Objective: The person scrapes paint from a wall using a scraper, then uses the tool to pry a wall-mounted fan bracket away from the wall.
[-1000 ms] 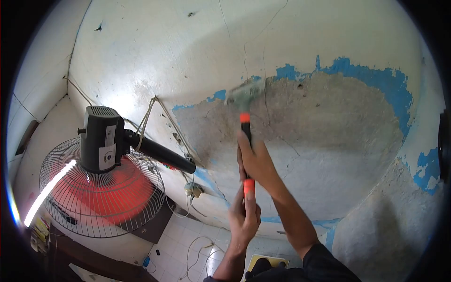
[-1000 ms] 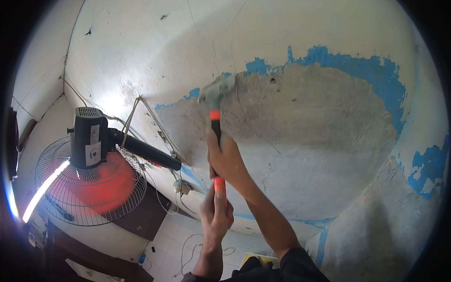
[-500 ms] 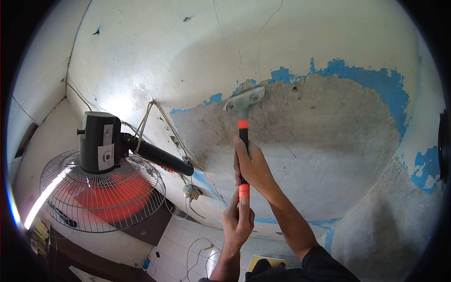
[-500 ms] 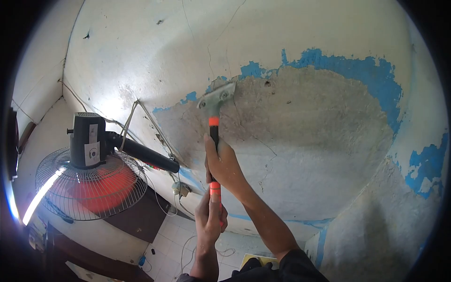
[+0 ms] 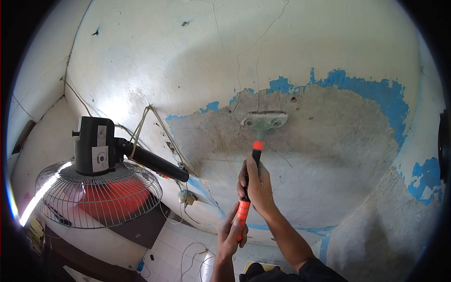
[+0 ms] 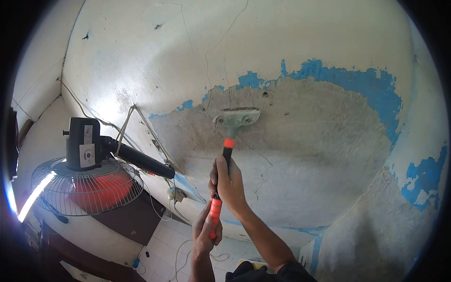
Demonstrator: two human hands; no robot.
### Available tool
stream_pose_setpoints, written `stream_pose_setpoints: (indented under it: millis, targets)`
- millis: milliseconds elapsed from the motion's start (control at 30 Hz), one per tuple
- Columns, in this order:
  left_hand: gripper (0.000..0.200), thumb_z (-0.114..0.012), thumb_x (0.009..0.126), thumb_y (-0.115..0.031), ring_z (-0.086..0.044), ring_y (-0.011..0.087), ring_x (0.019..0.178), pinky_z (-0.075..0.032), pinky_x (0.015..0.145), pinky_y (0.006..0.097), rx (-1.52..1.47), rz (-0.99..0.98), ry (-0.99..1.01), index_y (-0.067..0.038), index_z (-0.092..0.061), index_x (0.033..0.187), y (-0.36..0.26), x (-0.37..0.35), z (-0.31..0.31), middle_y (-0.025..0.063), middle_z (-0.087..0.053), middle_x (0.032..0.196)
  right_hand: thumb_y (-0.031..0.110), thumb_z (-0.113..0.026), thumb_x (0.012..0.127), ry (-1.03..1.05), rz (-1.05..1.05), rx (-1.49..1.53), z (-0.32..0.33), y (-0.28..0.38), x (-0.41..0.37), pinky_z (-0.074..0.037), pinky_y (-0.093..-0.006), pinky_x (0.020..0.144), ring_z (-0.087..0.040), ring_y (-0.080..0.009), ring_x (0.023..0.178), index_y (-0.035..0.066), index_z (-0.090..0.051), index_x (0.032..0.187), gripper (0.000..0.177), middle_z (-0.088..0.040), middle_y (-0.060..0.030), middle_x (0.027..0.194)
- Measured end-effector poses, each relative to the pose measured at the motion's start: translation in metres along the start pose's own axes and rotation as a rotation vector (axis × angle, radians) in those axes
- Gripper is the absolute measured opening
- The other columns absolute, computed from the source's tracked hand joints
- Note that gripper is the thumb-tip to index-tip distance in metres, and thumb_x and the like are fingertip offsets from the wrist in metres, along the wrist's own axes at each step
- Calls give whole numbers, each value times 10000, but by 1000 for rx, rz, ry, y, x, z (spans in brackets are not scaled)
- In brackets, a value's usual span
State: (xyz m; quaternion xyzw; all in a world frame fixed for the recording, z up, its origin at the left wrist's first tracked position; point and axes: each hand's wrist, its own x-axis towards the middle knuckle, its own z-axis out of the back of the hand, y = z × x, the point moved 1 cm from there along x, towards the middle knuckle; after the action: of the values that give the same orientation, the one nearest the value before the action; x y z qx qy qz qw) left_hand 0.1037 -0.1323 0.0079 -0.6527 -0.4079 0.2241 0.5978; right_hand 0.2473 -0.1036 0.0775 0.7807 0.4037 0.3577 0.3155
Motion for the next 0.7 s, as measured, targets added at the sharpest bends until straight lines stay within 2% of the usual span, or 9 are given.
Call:
stream_pose_setpoints:
  millis: [33, 67, 100, 200, 333, 433, 700]
  targets:
    - [609, -438, 1019, -306, -360, 77, 407, -296, 370, 221, -40, 7, 33, 41, -269, 1490, 2, 0, 1, 34, -462, 615, 386, -408, 1040, -14, -12, 39, -1, -4, -1, -375, -264, 347, -431, -94, 402, 39, -442, 955, 359, -434, -1, 615]
    - [612, -433, 1018, -317, -350, 79, 397, -294, 359, 222, -80, 15, 67, 31, -263, 1493, 3, 1, 4, 38, -455, 610, 406, -396, 1045, -8, 1, 74, -3, -5, -3, -343, -244, 340, -395, -69, 425, 34, -444, 1064, 376, -403, 20, 647]
    - [616, -428, 1017, -328, -341, 80, 386, -293, 348, 224, -119, 25, 103, 20, -257, 1495, 5, 2, 7, 42, -449, 605, 412, -390, 1046, -18, 21, 103, -6, -4, -4, -331, -242, 338, -378, -65, 420, 37, -445, 1082, 381, -390, 22, 644]
    - [565, -411, 1019, -352, -302, 91, 350, -295, 327, 223, -578, 143, 264, -78, -264, 1491, 17, 8, 17, 52, -429, 615, 431, -369, 1049, -34, 43, 177, -10, -5, -5, -296, -235, 331, -330, -55, 404, 46, -448, 1124, 399, -354, 30, 633]
    - [508, -417, 1018, -379, -292, 90, 325, -290, 316, 219, -797, 269, 395, -201, -263, 1468, 38, 15, 28, 53, -413, 632, 452, -345, 1050, -20, -1, 168, -8, -14, -2, -267, -231, 325, -287, -52, 384, 55, -450, 1133, 419, -323, 35, 611]
    - [505, -404, 1023, -374, -288, 86, 325, -282, 321, 213, -864, 288, 423, -199, -256, 1473, 41, 17, 28, 51, -415, 630, 474, -338, 1046, -40, 0, 96, -11, -12, 1, -259, -236, 320, -285, -55, 374, 56, -450, 1120, 439, -310, 38, 587]
    - [509, -386, 1029, -351, -239, 75, 338, -226, 332, 216, -679, 346, 319, -40, -328, 1428, -7, 24, 30, 42, -390, 577, 484, -329, 1044, -105, 21, 36, -34, 6, 13, -271, -243, 311, -282, -60, 356, 52, -444, 1081, 449, -298, 37, 548]
